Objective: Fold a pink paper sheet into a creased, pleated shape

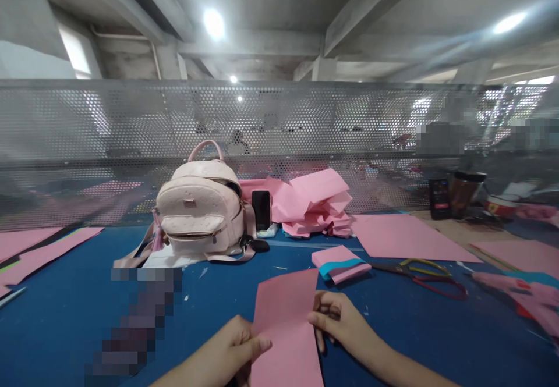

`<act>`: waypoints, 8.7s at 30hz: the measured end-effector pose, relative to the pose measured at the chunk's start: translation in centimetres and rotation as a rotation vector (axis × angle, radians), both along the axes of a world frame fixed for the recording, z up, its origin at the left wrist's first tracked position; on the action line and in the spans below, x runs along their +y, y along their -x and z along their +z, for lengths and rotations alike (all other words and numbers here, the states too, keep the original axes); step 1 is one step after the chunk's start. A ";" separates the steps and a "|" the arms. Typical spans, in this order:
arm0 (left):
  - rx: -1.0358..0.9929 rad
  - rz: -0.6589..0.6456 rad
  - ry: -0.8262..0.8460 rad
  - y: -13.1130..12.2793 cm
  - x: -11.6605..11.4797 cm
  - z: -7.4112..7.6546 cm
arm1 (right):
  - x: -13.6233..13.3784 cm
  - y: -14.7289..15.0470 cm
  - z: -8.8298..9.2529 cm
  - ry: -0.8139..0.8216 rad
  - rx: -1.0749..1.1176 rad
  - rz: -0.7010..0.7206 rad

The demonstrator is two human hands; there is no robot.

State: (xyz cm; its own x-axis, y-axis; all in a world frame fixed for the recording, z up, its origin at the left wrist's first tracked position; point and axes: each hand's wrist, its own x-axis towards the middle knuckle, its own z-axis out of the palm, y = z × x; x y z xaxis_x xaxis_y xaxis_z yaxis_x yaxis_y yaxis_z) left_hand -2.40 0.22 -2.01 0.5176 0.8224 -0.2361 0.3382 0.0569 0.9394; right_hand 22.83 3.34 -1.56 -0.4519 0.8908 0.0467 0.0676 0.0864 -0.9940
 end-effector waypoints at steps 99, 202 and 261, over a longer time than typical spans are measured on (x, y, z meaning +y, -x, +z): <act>0.041 -0.108 0.155 0.4 -0.2 1.4 | 1.4 -0.3 2.7 -0.111 0.126 -0.208; 0.156 0.198 -0.930 2.3 1.6 1.8 | -1.7 0.2 1.4 -0.170 -0.317 0.080; -0.309 -0.170 -0.302 -1.0 -4.8 7.5 | -5.9 1.6 2.0 0.562 0.325 0.221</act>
